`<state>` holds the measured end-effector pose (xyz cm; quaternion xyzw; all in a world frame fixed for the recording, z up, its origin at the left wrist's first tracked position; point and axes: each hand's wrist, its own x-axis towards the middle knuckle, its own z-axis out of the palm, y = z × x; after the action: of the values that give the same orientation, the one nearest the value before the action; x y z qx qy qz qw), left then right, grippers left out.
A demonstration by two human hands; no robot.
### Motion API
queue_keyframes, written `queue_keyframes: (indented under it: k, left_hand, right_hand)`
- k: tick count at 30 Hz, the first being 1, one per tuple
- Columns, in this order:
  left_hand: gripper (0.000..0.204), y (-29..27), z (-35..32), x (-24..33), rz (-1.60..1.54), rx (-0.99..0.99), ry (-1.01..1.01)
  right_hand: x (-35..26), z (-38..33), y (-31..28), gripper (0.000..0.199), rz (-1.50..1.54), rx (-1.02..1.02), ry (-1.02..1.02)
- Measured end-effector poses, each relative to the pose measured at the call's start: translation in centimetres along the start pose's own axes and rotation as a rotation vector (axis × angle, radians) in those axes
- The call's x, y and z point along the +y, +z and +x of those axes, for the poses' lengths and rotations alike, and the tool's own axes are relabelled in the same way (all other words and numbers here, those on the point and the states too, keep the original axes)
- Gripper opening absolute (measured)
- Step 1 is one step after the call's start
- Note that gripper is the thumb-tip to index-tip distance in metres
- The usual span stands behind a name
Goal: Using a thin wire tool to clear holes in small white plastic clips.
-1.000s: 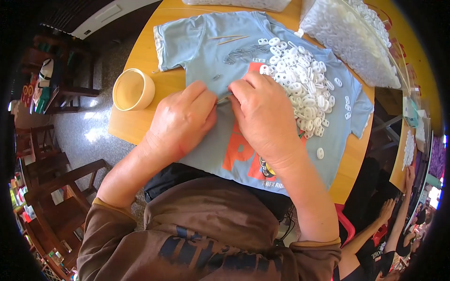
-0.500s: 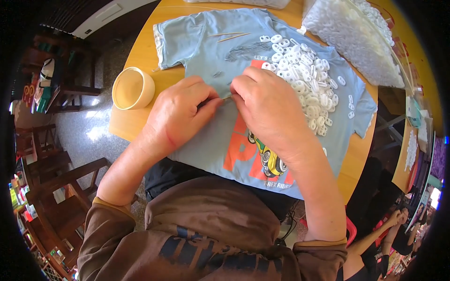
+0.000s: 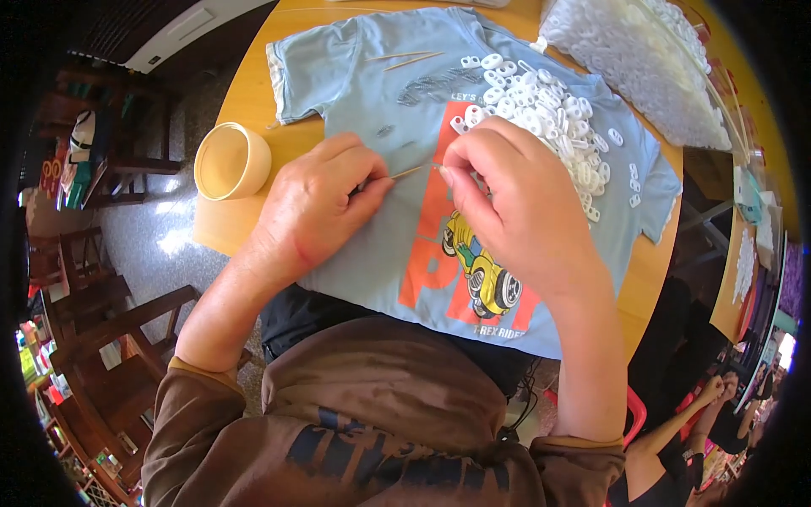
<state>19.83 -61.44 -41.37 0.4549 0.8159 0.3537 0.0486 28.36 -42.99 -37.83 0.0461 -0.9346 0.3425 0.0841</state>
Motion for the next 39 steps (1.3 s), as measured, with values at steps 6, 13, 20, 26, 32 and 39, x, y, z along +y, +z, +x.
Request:
queue_keyframes:
  k: [6,13,20,26,32,39]
  left_hand:
    - [0.014,-1.5,-0.8,1.3,-0.199,0.040,-0.148]
    - [0.022,-1.7,-4.4,5.4,-1.429,-0.026,-0.640]
    - [0.019,-1.4,-5.7,5.9,-1.540,-0.057,-0.693]
    - [0.017,-0.7,-6.1,5.9,-1.597,-0.062,-0.682]
    - [0.013,0.0,-6.4,6.0,-1.584,-0.035,-0.656]
    - [0.007,1.3,-7.0,5.6,-1.268,0.093,-0.428]
  right_hand:
    - [-1.9,-3.3,0.9,0.005,0.494,0.129,0.130]
    - [-4.7,-6.0,3.0,0.007,0.992,0.152,0.264]
    - [-5.2,-7.0,3.4,0.011,1.063,0.151,0.208]
    - [-5.5,-7.5,3.4,0.007,1.025,0.154,0.231]
    - [-6.0,-7.7,4.1,0.005,1.041,0.193,0.267]
    - [-6.0,-7.8,4.5,0.005,1.094,0.196,0.332]
